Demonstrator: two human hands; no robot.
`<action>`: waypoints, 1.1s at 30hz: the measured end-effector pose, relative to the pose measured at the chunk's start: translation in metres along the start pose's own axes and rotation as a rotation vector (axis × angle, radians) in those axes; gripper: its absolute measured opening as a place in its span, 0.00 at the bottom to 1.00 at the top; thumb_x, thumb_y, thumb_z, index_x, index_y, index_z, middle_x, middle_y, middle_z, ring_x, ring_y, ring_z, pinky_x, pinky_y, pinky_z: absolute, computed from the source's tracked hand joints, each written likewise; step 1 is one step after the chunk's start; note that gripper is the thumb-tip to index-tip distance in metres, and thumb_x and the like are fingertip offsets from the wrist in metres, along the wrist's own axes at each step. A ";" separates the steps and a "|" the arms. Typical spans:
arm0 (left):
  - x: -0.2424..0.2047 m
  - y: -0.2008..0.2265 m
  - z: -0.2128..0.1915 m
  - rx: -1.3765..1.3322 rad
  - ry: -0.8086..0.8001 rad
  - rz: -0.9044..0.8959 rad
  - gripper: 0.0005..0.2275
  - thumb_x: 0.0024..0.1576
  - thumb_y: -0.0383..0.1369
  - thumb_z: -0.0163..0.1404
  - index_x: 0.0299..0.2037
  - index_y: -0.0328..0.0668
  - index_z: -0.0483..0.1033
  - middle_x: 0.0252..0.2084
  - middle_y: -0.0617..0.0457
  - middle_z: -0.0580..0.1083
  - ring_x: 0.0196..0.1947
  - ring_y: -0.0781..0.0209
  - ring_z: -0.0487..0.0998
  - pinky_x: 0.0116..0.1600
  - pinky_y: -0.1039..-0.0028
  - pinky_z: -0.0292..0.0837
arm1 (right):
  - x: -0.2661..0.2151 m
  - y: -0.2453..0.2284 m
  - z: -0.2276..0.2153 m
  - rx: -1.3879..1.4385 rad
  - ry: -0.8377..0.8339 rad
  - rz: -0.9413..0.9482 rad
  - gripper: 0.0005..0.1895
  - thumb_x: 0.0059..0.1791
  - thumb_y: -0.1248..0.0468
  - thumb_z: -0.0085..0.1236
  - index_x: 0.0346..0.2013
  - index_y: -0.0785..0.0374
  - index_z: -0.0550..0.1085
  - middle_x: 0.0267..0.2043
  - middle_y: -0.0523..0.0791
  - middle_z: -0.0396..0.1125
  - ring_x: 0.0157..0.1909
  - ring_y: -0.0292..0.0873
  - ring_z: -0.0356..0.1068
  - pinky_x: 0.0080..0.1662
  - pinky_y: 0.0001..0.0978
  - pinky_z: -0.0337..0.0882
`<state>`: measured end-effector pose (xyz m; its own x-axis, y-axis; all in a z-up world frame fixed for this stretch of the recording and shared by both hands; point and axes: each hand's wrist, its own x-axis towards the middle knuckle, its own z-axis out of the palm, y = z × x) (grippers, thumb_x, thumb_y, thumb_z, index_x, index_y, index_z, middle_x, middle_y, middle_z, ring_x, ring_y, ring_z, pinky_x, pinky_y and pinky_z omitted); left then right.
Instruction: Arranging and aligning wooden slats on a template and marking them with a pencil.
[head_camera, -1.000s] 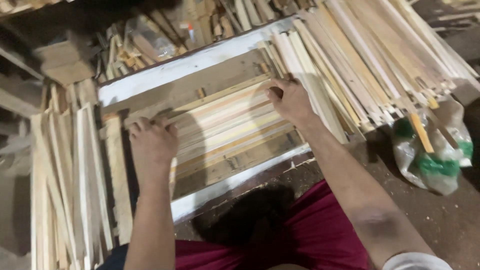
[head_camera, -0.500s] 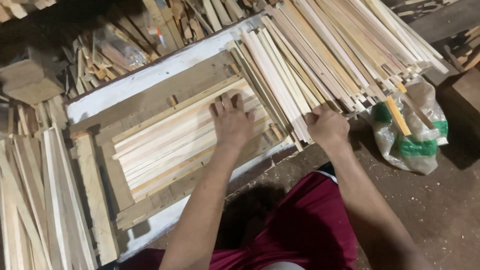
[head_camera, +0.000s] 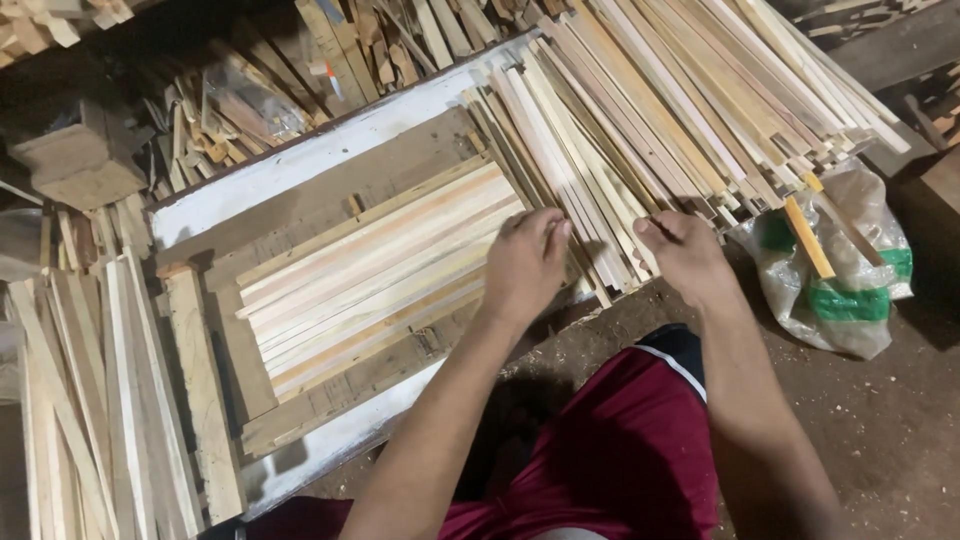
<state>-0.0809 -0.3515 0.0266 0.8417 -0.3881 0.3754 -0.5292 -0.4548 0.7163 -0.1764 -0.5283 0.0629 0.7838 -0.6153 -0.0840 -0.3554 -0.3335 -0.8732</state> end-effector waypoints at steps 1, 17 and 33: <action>0.002 0.011 -0.007 0.001 0.002 0.000 0.12 0.63 0.43 0.49 0.49 0.49 0.79 0.40 0.51 0.78 0.47 0.49 0.79 0.50 0.61 0.78 | 0.009 0.020 0.001 0.001 -0.001 -0.002 0.14 0.54 0.54 0.60 0.34 0.63 0.78 0.25 0.47 0.65 0.32 0.46 0.67 0.34 0.34 0.64; 0.042 0.075 -0.119 -0.699 0.121 -0.368 0.12 0.53 0.33 0.61 0.41 0.36 0.75 0.30 0.52 0.77 0.28 0.68 0.76 0.34 0.78 0.77 | 0.010 0.068 -0.017 0.505 -0.719 -0.166 0.15 0.57 0.63 0.49 0.39 0.74 0.78 0.28 0.52 0.70 0.28 0.43 0.68 0.33 0.32 0.68; 0.019 -0.036 -0.205 -1.232 0.463 -0.231 0.15 0.62 0.18 0.47 0.57 0.41 0.65 0.46 0.42 0.77 0.46 0.50 0.81 0.55 0.59 0.83 | -0.007 -0.055 -0.014 -0.302 -0.225 -0.256 0.16 0.49 0.65 0.62 0.53 0.57 0.78 0.57 0.47 0.73 0.54 0.45 0.74 0.61 0.35 0.72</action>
<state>-0.0239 -0.1775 0.1284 0.9866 0.0165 0.1624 -0.1355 0.6382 0.7578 -0.1692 -0.5159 0.1179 0.9449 -0.3269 -0.0152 -0.2426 -0.6686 -0.7029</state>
